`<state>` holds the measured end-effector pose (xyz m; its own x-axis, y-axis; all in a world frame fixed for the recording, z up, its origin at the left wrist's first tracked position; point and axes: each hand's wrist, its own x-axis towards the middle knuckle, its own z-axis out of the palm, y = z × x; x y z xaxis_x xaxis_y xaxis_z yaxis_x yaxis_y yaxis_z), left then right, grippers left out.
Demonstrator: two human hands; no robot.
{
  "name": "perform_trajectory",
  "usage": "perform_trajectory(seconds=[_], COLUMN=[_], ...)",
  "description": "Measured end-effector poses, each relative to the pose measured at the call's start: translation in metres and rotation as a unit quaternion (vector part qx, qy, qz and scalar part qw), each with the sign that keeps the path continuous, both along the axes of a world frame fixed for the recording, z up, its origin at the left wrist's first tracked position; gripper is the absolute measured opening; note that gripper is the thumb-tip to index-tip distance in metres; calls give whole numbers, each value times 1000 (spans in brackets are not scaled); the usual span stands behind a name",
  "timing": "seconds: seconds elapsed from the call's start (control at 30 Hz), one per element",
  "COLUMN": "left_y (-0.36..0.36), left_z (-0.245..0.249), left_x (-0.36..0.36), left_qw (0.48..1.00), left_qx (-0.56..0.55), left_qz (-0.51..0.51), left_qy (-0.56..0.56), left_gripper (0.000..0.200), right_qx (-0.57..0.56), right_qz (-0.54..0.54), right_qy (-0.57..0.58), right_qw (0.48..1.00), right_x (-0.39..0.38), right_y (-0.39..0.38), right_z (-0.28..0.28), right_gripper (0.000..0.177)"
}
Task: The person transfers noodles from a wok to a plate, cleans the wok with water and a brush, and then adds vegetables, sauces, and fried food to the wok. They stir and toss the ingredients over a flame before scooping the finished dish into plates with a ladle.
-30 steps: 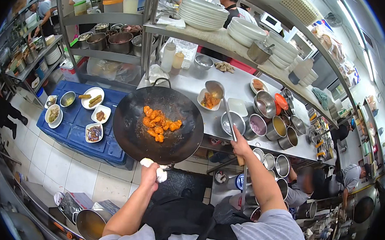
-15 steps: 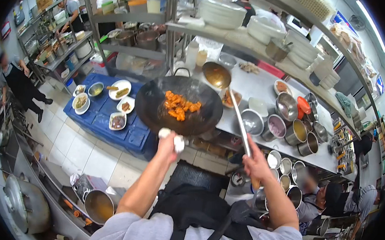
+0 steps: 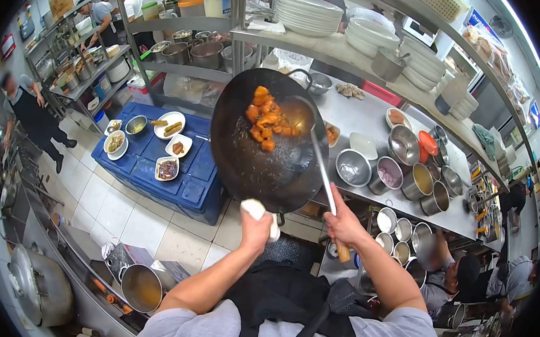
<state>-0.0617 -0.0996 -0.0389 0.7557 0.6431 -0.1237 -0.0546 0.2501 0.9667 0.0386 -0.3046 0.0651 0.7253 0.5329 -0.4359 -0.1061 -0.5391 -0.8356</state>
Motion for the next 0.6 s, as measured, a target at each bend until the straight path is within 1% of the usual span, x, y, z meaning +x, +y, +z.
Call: perform_trajectory(seconds=[0.03,0.07,0.1,0.13,0.17,0.2,0.3,0.37,0.43,0.47,0.5,0.53,0.57,0.6], left_y=[-1,13,29,32,37,36,30,31,33,33,33,34,36,38], left_z=[6,13,18,20,16,11,13,20,13,11,10,14,12,7], left_x=[11,17,16,13,6,-3,-27,-31,-26,-23,-20,-18,-14,-9], left_qw=[996,996,990,988,979,976,967,956,960,962,965,966,965,967], left_qx=[-54,-87,-120,-145,-193,-204,-235,-275,-266,-260,-253,-248,-247,-245], left_qz=[72,4,-64,-50,-64,-65,-72,-77,-76,-70,-65,-68,-74,-63], left_qy=[-11,4,22,25,30,32,73,66,51,38,25,38,35,39], left_gripper=[33,29,25,21,22,23,24,24,23,20,18,14,14,13], right_qx=[92,175,254,248,266,287,298,301,353,370,372,404,436,457], right_qz=[-35,-53,-72,-73,-108,-144,-162,-183,-184,-181,-184,-178,-170,-162], right_qy=[141,257,368,372,402,431,440,443,479,486,483,498,511,515], right_qw=[985,949,891,891,869,843,831,824,782,771,771,747,721,707], right_x=[-10,-3,3,0,-3,-4,-10,-11,-11,-12,-13,-13,-13,-12], right_y=[6,3,-1,-2,-1,2,-11,-19,-30,-34,-38,-41,-45,-49], right_z=[12,4,-7,-12,-18,-22,-22,-16,-12,-10,-9,-9,-8,-9], right_gripper=[75,71,67,67,64,61,59,57,55,52,52,50,48,45])
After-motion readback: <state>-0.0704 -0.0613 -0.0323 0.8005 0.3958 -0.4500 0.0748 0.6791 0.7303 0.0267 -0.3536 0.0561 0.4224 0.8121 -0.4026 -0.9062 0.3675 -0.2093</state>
